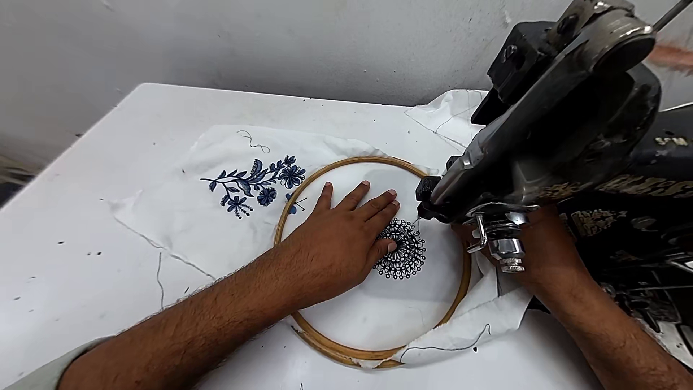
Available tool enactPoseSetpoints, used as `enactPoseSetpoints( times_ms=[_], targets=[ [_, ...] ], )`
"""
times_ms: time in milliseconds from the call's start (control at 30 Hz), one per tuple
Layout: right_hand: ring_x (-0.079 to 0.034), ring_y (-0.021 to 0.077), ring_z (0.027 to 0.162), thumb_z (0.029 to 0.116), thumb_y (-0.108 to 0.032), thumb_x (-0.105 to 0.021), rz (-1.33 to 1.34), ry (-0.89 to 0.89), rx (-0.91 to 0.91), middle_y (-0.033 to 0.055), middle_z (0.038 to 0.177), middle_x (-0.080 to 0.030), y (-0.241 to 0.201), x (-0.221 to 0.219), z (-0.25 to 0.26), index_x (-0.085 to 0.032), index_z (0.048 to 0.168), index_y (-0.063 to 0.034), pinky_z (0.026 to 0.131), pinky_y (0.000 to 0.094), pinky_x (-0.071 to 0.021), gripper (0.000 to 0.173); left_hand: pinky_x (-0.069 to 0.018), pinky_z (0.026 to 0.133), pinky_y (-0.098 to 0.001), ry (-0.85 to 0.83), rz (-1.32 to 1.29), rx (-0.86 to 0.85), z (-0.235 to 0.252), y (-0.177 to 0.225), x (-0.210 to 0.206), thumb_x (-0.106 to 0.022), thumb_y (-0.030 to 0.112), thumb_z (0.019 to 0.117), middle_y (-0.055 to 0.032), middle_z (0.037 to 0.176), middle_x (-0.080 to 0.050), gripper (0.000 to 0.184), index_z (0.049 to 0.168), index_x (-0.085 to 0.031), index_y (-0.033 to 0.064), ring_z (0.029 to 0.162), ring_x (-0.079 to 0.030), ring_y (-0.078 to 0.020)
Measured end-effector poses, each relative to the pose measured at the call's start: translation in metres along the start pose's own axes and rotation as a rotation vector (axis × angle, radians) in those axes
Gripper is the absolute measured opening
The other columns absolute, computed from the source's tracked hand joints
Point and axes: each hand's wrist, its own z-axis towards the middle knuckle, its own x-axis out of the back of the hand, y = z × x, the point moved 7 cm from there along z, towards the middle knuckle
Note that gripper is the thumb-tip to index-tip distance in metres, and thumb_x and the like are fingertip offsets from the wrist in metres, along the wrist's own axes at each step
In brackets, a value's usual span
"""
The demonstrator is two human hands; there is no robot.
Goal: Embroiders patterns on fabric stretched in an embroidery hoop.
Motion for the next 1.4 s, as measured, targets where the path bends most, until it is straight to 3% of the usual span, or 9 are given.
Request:
enactPoseSetpoints(
  times_ms=[100, 300, 433, 600, 767, 867, 1067, 1233, 1400],
  targets=[
    [-0.064, 0.0214, 0.069, 0.0793, -0.024, -0.075, 0.01, 0.015, 0.024, 0.0086, 0.074, -0.063, 0.002, -0.0039, 0.0012, -0.067, 0.084, -0.0043, 0.061, 0.0456, -0.0489, 0.021, -0.022, 0.114, -0.0776, -0.006, 0.012, 0.001, -0.0004, -0.0027, 0.0013, -0.027, 0.05, 0.1093, 0.0029, 0.167, -0.035, 0.061, 0.159, -0.042, 0.0181, 0.155, -0.03, -0.031],
    [-0.066, 0.0243, 0.077, 0.0802, -0.027, -0.072, -0.031, 0.008, 0.035, 0.0106, 0.081, -0.065, 0.001, -0.0013, 0.0008, -0.066, 0.092, -0.0042, 0.066, 0.0487, -0.0501, 0.026, -0.0213, 0.115, -0.0772, 0.013, 0.0, 0.004, 0.0003, -0.0006, -0.0003, -0.027, 0.05, 0.1096, 0.0029, 0.166, -0.036, 0.06, 0.158, -0.043, 0.0179, 0.155, -0.03, -0.0313],
    [-0.065, 0.0246, 0.07, 0.0788, -0.022, -0.072, -0.027, 0.029, 0.066, 0.0108, 0.074, -0.064, -0.0006, -0.0035, 0.0003, -0.067, 0.081, -0.003, 0.062, 0.0477, -0.0491, 0.02, -0.0219, 0.114, -0.0773, -0.011, 0.006, 0.0, -0.0003, -0.0028, 0.0011, -0.028, 0.049, 0.1095, 0.0032, 0.166, -0.036, 0.06, 0.158, -0.043, 0.0181, 0.155, -0.03, -0.0308],
    [-0.066, 0.0258, 0.076, 0.0813, -0.023, -0.075, -0.025, -0.015, 0.002, 0.0123, 0.08, -0.065, -0.0001, -0.0007, 0.0008, -0.066, 0.091, -0.0019, 0.066, 0.0499, -0.0502, 0.025, -0.0209, 0.115, -0.0773, 0.003, 0.001, 0.005, 0.0014, -0.0009, -0.0006, -0.028, 0.048, 0.1098, 0.0022, 0.167, -0.036, 0.059, 0.158, -0.042, 0.0172, 0.155, -0.03, -0.0317],
    [-0.065, 0.0254, 0.071, 0.0797, -0.02, -0.075, -0.006, 0.007, 0.027, 0.0112, 0.075, -0.064, 0.0014, -0.004, 0.0014, -0.067, 0.083, -0.0022, 0.063, 0.0492, -0.049, 0.02, -0.0224, 0.114, -0.0772, -0.004, 0.014, 0.003, 0.0009, -0.0033, 0.0011, -0.027, 0.049, 0.1095, 0.0037, 0.166, -0.036, 0.06, 0.158, -0.043, 0.0185, 0.155, -0.03, -0.0307],
    [-0.065, 0.0251, 0.074, 0.0806, -0.025, -0.076, -0.02, -0.01, 0.019, 0.0119, 0.078, -0.064, 0.0018, -0.0016, 0.002, -0.066, 0.087, -0.0017, 0.065, 0.0487, -0.049, 0.026, -0.0209, 0.115, -0.0774, 0.022, 0.004, 0.005, 0.0028, -0.0026, -0.0006, -0.028, 0.049, 0.1095, 0.0031, 0.166, -0.036, 0.06, 0.158, -0.044, 0.0179, 0.155, -0.03, -0.031],
    [-0.065, 0.0274, 0.072, 0.0793, -0.011, -0.081, -0.007, -0.037, -0.067, 0.0133, 0.076, -0.064, 0.0035, -0.0041, -0.0004, -0.066, 0.084, -0.001, 0.064, 0.0508, -0.0499, 0.019, -0.0222, 0.115, -0.0769, -0.02, 0.016, 0.006, -0.0002, -0.0016, 0.0006, -0.028, 0.05, 0.1094, 0.0038, 0.167, -0.035, 0.06, 0.159, -0.042, 0.0192, 0.155, -0.029, -0.0303],
    [-0.067, 0.0286, 0.08, 0.0786, -0.022, -0.076, -0.004, 0.007, 0.032, 0.0147, 0.084, -0.067, 0.0018, -0.0023, 0.0015, -0.068, 0.094, -0.0003, 0.069, 0.0523, -0.0508, 0.028, -0.0212, 0.114, -0.0775, 0.024, 0.02, 0.007, 0.0015, -0.0021, -0.0008, -0.029, 0.048, 0.1096, 0.0024, 0.167, -0.035, 0.059, 0.158, -0.044, 0.0179, 0.155, -0.03, -0.032],
    [-0.065, 0.0294, 0.074, 0.0809, -0.018, -0.081, -0.041, -0.039, -0.006, 0.0148, 0.077, -0.064, -0.0005, 0.0001, 0.0045, -0.067, 0.085, 0.0004, 0.065, 0.0524, -0.0487, 0.024, -0.0201, 0.115, -0.0771, 0.02, 0.004, 0.008, 0.0025, -0.0005, 0.0001, -0.03, 0.048, 0.1096, 0.0026, 0.166, -0.036, 0.058, 0.158, -0.044, 0.0183, 0.155, -0.029, -0.0319]
  ],
)
